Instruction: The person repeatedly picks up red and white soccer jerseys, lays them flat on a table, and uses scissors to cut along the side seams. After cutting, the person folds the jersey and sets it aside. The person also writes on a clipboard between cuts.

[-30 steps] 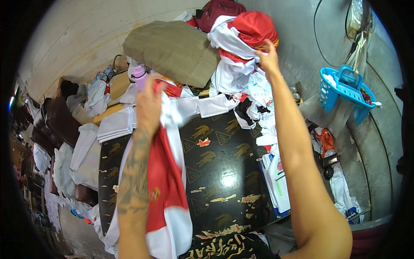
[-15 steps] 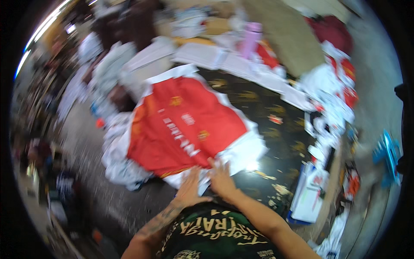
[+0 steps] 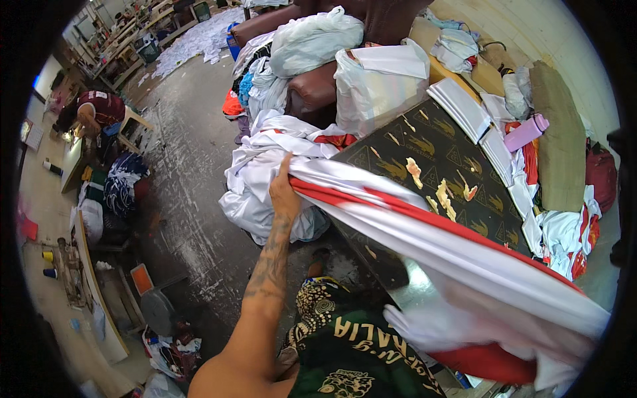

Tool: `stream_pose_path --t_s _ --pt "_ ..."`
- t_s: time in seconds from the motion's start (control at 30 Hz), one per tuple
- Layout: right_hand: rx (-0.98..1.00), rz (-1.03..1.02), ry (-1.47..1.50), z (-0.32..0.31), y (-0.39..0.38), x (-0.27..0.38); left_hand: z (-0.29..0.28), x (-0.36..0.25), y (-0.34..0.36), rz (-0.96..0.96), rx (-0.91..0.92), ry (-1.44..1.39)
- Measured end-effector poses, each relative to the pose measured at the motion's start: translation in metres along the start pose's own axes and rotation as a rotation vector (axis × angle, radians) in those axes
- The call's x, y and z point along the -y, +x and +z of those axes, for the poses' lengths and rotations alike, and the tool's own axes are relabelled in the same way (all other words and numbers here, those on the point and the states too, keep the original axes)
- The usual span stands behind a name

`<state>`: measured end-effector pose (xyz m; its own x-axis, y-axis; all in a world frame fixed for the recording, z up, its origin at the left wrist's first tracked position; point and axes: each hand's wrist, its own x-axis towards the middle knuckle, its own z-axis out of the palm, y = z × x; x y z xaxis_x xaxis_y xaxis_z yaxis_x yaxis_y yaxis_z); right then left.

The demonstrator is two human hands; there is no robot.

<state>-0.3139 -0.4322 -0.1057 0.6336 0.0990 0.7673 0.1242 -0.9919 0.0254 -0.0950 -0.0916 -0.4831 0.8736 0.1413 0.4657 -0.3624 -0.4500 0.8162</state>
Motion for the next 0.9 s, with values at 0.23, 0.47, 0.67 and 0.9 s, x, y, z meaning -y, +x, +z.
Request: stream_pose_path --t_s 0.23,0.47,0.67,0.9 --pt "0.796 0.349 0.259 0.190 -0.181 -0.023 0.100 -0.198 -0.010 0.172 0.560 -0.404" --pt "0.320 0.763 -0.110 -0.217 -0.169 -0.451 0.085 -0.179 0.173 0.512 0.420 -0.063" --pt "-0.241 0.505 -0.380 -0.303 -0.219 -0.455 -0.086 0.001 0.293 0.430 0.121 0.158" --pt "0.028 1.001 0.175 -0.149 -0.435 -0.226 -0.270 0.174 -0.050 -0.518 0.806 0.867"
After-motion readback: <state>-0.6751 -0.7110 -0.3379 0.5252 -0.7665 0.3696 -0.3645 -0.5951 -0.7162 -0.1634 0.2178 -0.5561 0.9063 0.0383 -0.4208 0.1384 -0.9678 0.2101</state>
